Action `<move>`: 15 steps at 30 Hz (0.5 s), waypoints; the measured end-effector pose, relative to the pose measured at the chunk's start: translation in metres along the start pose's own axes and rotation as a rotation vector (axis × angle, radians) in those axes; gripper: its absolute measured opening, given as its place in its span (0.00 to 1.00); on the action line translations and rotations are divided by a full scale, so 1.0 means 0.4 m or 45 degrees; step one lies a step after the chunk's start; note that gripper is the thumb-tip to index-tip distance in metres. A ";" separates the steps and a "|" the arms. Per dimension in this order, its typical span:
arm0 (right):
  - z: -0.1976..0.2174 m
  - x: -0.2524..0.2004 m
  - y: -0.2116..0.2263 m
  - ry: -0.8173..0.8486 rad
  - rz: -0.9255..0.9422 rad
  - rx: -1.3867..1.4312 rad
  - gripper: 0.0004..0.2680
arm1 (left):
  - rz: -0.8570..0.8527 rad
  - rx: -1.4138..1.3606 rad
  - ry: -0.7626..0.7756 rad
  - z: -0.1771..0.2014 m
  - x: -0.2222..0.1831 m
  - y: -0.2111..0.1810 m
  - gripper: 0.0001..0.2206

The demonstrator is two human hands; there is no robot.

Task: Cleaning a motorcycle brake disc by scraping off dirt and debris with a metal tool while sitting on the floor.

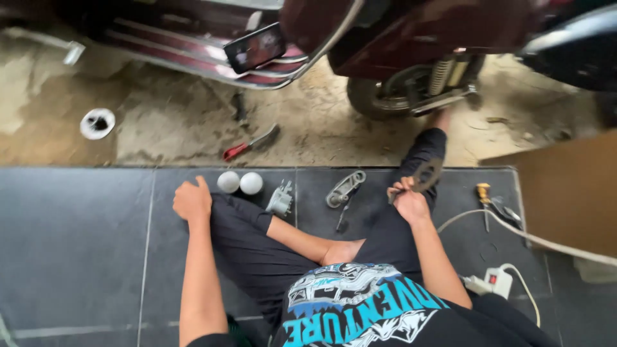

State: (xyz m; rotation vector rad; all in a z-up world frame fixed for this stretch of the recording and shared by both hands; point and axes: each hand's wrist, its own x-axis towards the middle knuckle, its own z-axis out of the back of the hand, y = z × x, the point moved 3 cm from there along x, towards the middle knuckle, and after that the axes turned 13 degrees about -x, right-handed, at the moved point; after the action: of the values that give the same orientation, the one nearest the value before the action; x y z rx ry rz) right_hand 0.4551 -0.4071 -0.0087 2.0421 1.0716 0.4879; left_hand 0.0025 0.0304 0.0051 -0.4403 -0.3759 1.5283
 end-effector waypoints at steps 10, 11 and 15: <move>-0.121 -0.034 0.206 -0.498 0.185 0.385 0.15 | -0.029 0.139 0.272 -0.104 0.051 -0.009 0.24; -0.108 -0.044 0.228 -0.503 0.205 0.400 0.15 | -0.053 0.145 0.266 -0.090 0.053 -0.007 0.24; -0.037 -0.107 0.390 -0.649 0.454 0.096 0.06 | -0.147 0.143 0.251 -0.107 0.040 -0.020 0.24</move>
State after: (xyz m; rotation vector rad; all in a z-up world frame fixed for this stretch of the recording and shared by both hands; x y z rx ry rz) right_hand 0.5035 -0.4907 0.1219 2.2642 0.4302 0.0830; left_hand 0.0309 0.0446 -0.0284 -0.4685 -0.1578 1.3724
